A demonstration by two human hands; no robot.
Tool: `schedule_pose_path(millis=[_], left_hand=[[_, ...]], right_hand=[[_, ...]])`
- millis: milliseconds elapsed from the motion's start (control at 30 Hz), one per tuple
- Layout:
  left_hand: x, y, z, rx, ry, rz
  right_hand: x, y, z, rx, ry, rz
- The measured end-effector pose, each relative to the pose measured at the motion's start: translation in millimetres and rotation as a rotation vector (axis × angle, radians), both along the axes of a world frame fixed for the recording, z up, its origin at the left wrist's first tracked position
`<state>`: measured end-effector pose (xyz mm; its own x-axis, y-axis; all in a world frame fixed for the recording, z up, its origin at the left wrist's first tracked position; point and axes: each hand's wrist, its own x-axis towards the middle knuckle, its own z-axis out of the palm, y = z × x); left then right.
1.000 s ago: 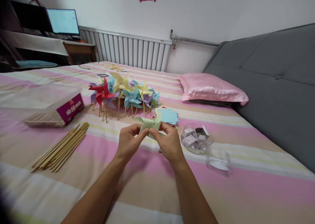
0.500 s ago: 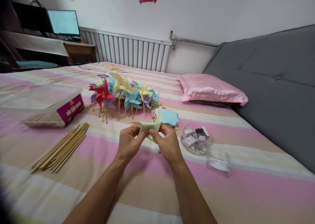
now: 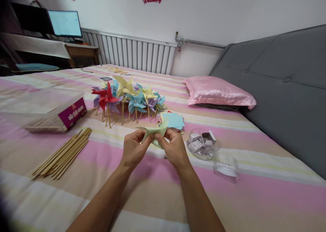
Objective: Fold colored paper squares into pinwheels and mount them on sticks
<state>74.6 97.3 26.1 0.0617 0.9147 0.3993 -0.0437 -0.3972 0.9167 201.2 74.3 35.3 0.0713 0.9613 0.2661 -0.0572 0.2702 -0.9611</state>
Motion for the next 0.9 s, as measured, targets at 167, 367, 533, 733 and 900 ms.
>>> schedule_pose_path(millis=[167, 367, 533, 733, 900], left_hand=[[2.9, -3.4, 0.5, -0.009, -0.017, -0.014], [4.5, -2.7, 3.4, -0.072, -0.114, -0.171], [4.3, -0.3, 2.9, -0.077, -0.058, -0.146], [1.1, 0.2, 5.2, -0.079, -0.041, -0.156], [-2.3, 1.5, 4.3, -0.009, 0.019, -0.121]], right_hand=[[2.3, -1.1, 3.2, -0.017, -0.001, -0.019], [8.8, -1.7, 5.2, -0.001, -0.104, -0.079], [7.8, -1.4, 2.3, 0.025, -0.188, -0.154], [5.6, -1.9, 4.2, -0.030, -0.081, -0.138], [6.2, -1.0, 4.9, -0.007, -0.099, -0.150]])
